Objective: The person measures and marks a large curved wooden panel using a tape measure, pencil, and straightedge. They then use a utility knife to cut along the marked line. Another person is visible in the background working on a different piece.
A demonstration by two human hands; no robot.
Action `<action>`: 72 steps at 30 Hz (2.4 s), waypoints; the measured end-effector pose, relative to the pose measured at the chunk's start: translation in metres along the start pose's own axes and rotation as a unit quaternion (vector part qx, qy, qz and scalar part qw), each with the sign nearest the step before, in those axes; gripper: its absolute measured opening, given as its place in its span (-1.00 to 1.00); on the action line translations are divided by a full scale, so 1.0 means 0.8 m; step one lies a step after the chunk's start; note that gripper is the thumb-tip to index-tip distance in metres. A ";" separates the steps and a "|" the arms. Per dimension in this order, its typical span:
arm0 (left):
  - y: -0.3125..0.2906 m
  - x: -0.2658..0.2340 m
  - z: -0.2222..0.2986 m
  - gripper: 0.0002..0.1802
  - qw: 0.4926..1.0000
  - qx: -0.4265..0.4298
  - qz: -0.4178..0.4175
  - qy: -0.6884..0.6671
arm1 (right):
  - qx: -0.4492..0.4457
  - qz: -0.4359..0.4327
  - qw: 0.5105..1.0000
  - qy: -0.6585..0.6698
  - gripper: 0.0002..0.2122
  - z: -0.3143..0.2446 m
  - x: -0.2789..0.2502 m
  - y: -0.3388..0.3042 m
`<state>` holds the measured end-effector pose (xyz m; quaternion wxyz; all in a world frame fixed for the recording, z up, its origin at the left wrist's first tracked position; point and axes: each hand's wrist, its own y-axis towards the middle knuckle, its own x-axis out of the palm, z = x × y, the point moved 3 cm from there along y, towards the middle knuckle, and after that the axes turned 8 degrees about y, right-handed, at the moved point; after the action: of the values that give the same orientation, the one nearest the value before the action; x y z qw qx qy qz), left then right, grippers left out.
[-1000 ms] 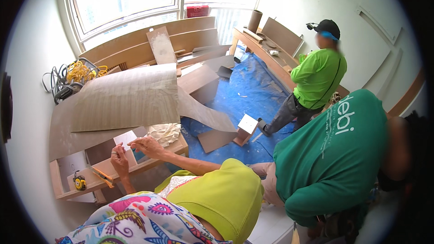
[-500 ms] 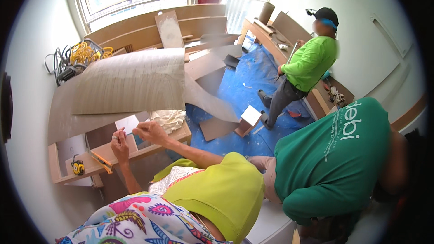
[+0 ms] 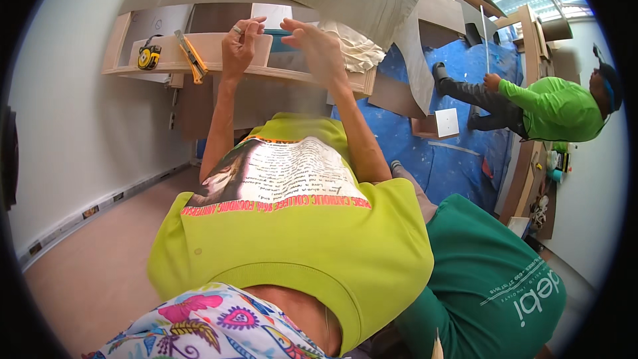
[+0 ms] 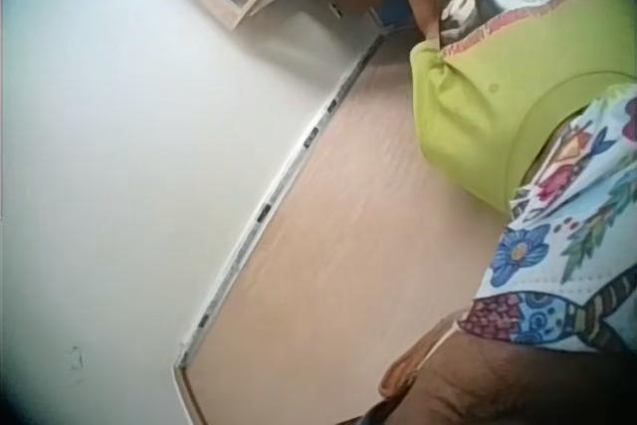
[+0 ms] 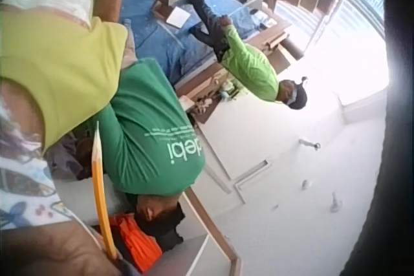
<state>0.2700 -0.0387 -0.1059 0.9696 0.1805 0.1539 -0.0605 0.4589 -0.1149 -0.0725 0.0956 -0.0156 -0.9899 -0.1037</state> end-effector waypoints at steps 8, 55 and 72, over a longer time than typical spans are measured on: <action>0.000 0.036 0.075 -0.73 0.993 0.109 -0.020 -0.042 | -0.009 -0.057 0.998 0.009 -0.55 -0.013 -0.010 0.002; -0.042 0.064 0.079 -0.90 0.982 -0.067 0.076 -0.157 | -0.134 0.124 0.973 -0.141 -0.47 -0.005 -0.022 0.004; -0.043 0.032 0.055 -0.93 0.980 0.020 -0.154 0.127 | -0.056 -0.007 0.956 -0.288 -0.58 0.014 -0.027 0.000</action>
<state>0.3007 -0.0881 -0.0863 0.9175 0.1806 0.3001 -0.1884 0.4779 -0.1127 -0.0874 -0.1958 -0.0435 -0.9680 -0.1511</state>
